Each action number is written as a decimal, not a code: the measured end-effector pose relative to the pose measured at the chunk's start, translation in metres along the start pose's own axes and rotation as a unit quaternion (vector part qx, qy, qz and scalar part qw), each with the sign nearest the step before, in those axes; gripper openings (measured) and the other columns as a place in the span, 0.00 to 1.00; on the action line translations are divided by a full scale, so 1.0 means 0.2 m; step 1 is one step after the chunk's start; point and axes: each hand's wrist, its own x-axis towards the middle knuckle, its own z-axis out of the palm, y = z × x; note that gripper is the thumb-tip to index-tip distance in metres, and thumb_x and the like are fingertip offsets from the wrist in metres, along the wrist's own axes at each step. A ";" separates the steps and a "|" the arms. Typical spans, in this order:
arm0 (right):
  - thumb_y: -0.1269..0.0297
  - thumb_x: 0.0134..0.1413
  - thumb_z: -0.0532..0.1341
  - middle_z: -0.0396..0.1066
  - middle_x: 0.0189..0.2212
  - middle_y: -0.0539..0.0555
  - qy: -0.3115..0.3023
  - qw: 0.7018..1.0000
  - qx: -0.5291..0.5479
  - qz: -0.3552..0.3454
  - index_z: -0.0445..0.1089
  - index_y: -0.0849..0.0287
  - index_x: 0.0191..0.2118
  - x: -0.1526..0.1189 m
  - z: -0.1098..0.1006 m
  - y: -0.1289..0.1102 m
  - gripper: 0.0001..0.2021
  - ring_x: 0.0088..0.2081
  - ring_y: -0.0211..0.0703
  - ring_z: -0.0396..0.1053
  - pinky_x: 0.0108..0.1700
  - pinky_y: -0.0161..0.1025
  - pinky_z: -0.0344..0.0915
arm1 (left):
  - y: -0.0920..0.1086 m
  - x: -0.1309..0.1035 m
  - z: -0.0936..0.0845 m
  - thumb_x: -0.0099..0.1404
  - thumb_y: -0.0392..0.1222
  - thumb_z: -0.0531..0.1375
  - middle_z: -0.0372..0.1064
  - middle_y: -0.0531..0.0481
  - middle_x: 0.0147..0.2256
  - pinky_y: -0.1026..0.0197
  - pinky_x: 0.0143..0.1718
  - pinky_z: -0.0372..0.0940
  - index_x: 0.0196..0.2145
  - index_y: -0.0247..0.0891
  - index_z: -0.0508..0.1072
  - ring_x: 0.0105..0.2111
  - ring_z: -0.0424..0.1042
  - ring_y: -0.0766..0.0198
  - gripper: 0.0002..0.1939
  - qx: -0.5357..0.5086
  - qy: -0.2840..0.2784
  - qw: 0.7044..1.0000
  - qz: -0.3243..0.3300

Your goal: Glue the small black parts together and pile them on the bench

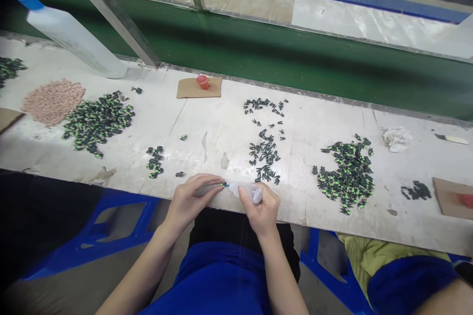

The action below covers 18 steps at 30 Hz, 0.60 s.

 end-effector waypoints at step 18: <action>0.61 0.53 0.62 0.66 0.17 0.48 0.001 1.000 0.006 -0.015 0.68 0.59 0.22 -0.01 0.00 0.02 0.12 0.19 0.36 0.63 0.21 0.34 0.59 | 0.00 0.00 0.00 0.62 0.41 0.62 0.78 0.48 0.36 0.54 0.43 0.73 0.37 0.42 0.77 0.38 0.77 0.58 0.06 0.001 0.001 1.000 0.000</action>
